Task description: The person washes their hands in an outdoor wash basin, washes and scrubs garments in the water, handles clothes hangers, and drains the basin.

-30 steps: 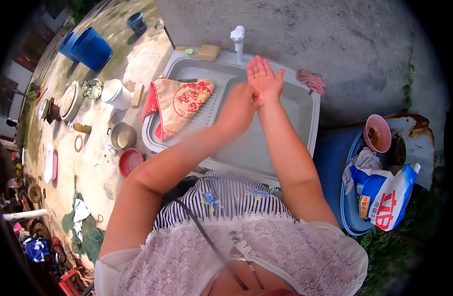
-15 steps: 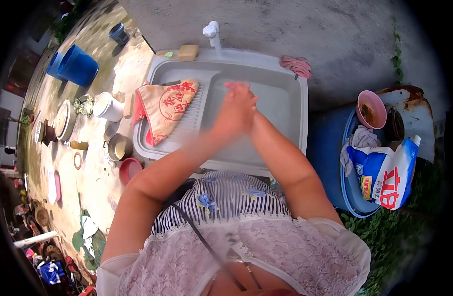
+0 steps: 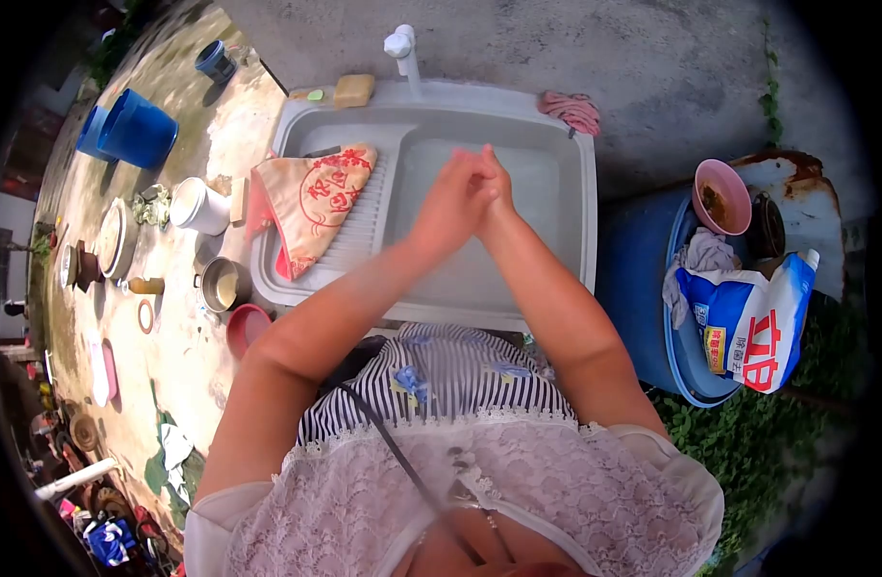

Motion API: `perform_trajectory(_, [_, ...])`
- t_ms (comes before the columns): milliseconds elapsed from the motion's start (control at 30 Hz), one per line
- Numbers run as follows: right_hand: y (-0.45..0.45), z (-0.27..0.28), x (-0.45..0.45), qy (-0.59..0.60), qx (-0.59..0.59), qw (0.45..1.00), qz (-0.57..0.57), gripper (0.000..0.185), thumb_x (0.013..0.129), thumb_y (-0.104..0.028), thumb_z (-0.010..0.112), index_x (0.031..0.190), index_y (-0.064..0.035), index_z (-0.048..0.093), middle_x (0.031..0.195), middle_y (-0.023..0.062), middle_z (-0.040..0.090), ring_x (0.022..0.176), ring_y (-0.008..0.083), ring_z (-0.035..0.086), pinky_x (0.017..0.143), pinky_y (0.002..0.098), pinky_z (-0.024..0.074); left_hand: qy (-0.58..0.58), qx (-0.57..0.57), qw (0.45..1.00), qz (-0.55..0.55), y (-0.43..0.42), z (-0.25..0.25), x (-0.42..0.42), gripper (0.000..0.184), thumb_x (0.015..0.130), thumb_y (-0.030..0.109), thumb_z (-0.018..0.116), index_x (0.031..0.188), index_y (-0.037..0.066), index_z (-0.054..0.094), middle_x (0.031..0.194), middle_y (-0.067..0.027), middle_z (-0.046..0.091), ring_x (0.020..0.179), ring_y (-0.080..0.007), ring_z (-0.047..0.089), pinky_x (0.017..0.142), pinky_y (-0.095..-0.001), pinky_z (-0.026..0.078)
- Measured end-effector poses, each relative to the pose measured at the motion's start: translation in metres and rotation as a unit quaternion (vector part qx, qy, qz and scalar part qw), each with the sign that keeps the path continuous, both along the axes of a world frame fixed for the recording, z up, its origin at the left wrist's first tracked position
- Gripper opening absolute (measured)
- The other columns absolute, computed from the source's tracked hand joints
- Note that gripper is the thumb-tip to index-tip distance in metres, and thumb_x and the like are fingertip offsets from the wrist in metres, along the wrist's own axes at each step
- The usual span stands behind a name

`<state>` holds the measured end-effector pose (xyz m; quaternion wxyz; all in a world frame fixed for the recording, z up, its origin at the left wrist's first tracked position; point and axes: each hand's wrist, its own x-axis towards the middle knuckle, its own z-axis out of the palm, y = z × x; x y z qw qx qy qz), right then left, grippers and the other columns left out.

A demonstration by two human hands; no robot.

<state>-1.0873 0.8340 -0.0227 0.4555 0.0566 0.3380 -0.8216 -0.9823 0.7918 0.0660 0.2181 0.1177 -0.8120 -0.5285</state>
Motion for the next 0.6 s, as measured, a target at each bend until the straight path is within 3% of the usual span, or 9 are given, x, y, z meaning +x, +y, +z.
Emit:
perform_trajectory(133, [0.009, 0.043, 0.013, 0.041, 0.004, 0.999, 0.021, 0.067, 0.109, -0.066, 0.041, 0.134, -0.0071, 0.060, 0.115, 0.0121, 0.068, 0.102, 0.0263, 0.066, 0.090, 0.0453, 0.0566, -0.045, -0.070, 0.997, -0.010, -0.004, 0.003, 0.012, 0.029, 0.091, 0.009, 0.078, 0.117, 0.004, 0.066, 0.115, -0.0150, 0.063, 0.106, -0.0299, 0.066, 0.097, -0.0404, 0.054])
perform_trajectory(233, [0.005, 0.033, 0.005, 0.034, 0.001, 0.999, 0.042, 0.070, 0.107, -0.069, 0.041, 0.136, -0.0087, 0.060, 0.117, 0.0123, 0.068, 0.102, 0.0250, 0.067, 0.088, 0.0434, 0.0573, 0.034, -0.158, 0.987, -0.005, -0.004, -0.005, 0.025, 0.033, 0.088, 0.007, 0.080, 0.117, 0.004, 0.065, 0.115, -0.0147, 0.063, 0.106, -0.0305, 0.067, 0.096, -0.0397, 0.054])
perform_trajectory(333, [0.001, 0.041, 0.011, 0.062, 0.025, 0.997, 0.048, 0.072, 0.106, -0.071, 0.041, 0.141, -0.0092, 0.058, 0.117, 0.0122, 0.069, 0.100, 0.0233, 0.068, 0.087, 0.0398, 0.0578, 0.085, -0.028, 0.996, 0.023, -0.004, 0.004, 0.031, 0.037, 0.086, 0.007, 0.082, 0.118, 0.005, 0.063, 0.115, -0.0145, 0.064, 0.108, -0.0313, 0.067, 0.097, -0.0397, 0.054])
perform_trajectory(533, [-0.008, 0.057, 0.036, 0.144, 0.109, 0.982, 0.062, 0.074, 0.106, -0.071, 0.043, 0.145, -0.0091, 0.054, 0.117, 0.0110, 0.069, 0.100, 0.0215, 0.068, 0.087, 0.0356, 0.0566, -0.039, -0.063, 0.995, -0.068, -0.036, 0.002, 0.060, 0.044, 0.089, 0.005, 0.079, 0.129, 0.005, 0.062, 0.123, -0.0161, 0.062, 0.108, -0.0299, 0.068, 0.099, -0.0405, 0.054])
perform_trajectory(600, [-0.015, 0.059, 0.046, 0.217, 0.145, 0.964, 0.046, 0.073, 0.107, -0.070, 0.044, 0.146, -0.0088, 0.052, 0.118, 0.0105, 0.068, 0.101, 0.0208, 0.067, 0.090, 0.0346, 0.0549, 0.036, -0.038, 0.998, -0.029, -0.043, 0.003, 0.065, 0.040, 0.090, 0.004, 0.078, 0.127, 0.005, 0.062, 0.122, -0.0154, 0.063, 0.107, -0.0291, 0.068, 0.097, -0.0401, 0.055])
